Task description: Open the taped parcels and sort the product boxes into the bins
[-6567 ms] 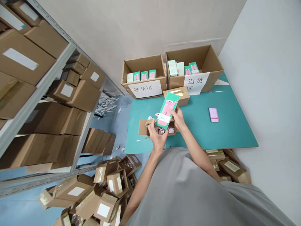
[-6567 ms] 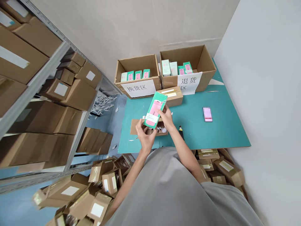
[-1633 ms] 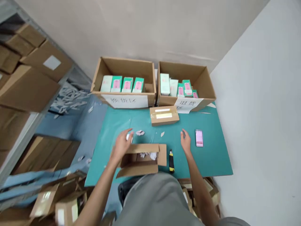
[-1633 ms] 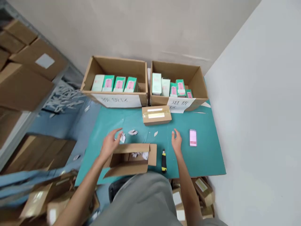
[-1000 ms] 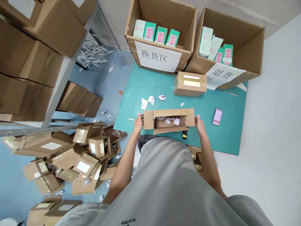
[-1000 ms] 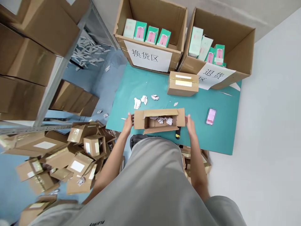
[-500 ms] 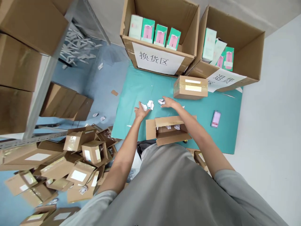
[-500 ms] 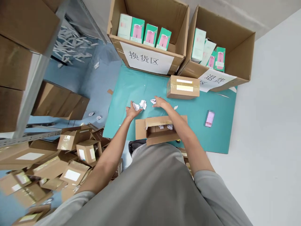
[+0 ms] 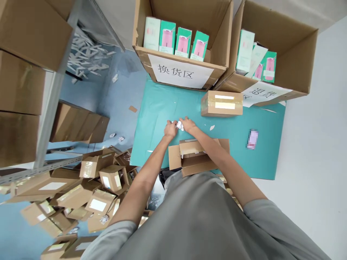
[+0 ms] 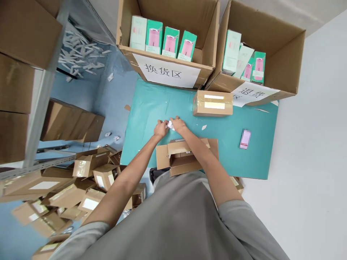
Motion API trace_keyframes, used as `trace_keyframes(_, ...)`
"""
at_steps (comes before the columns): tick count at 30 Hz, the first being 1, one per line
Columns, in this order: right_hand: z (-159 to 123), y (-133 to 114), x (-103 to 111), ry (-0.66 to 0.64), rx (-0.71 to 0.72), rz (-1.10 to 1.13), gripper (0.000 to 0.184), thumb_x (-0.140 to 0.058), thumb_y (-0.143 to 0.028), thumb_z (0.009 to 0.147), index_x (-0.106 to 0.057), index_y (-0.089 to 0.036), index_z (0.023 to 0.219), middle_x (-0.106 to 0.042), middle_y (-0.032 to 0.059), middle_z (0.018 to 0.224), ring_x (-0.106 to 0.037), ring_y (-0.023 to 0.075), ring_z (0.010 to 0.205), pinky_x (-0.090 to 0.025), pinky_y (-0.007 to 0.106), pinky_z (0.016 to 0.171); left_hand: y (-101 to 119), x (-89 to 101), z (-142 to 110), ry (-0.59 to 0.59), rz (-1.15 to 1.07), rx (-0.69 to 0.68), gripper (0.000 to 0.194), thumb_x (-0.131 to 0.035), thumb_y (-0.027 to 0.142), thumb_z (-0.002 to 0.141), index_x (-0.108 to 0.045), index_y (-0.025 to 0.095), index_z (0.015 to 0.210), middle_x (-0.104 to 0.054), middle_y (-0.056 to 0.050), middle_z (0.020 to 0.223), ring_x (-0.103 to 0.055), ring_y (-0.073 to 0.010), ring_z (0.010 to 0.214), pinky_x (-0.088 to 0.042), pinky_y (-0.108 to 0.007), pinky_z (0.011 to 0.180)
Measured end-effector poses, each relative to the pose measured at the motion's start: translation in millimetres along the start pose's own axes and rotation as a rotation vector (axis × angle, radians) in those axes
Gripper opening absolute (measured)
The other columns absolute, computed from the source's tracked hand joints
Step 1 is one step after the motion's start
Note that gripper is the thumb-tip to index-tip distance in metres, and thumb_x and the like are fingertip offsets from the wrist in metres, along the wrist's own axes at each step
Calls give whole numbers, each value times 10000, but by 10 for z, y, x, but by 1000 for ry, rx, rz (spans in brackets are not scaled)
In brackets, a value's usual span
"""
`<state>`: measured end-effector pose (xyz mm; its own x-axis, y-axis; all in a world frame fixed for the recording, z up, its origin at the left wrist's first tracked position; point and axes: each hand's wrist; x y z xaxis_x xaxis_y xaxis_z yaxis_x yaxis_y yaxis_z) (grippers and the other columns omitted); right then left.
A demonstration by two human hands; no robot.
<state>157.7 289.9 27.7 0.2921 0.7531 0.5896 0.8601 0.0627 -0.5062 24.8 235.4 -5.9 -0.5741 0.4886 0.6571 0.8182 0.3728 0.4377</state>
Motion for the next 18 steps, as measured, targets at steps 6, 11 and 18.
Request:
trace_keyframes(6, -588, -62, 347, 133, 4, -57, 500, -635, -179, 1093, -599, -166, 1592, -618, 206, 1523, -701, 323, 1262, -514, 437, 1151, 162, 455, -357, 129, 22, -167, 386, -622, 200, 1050, -700, 214, 1427, -623, -146, 1395, -670, -294, 1155, -510, -369, 1054)
trace_keyframes(11, -1638, -62, 398, 411, 172, -56, 469, -572, -194, 1087, -617, -217, 1553, -658, 155, 1405, -704, 337, 1163, -572, 427, 996, 481, 815, -1277, 327, 56, -435, 299, -657, 257, 1059, -758, 263, 1340, -639, -109, 1324, -693, -275, 1028, -534, -358, 906)
trace_keyframes(18, -2787, 337, -390, 408, 132, 50, 461, -627, -210, 1056, -657, -298, 1507, -712, 101, 1380, -716, 318, 1188, -567, 369, 934, 551, 83, -2404, 252, 58, -489, 300, -689, 177, 1024, -809, 292, 1274, -680, -94, 1238, -727, -255, 992, -580, -344, 863)
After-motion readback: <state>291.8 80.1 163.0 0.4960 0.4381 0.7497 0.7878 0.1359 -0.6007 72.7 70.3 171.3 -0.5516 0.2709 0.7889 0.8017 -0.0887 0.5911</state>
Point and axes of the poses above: each hand's wrist, its own z-axis towards the middle knuckle, its own x-axis out of the back of the hand, y = z × x
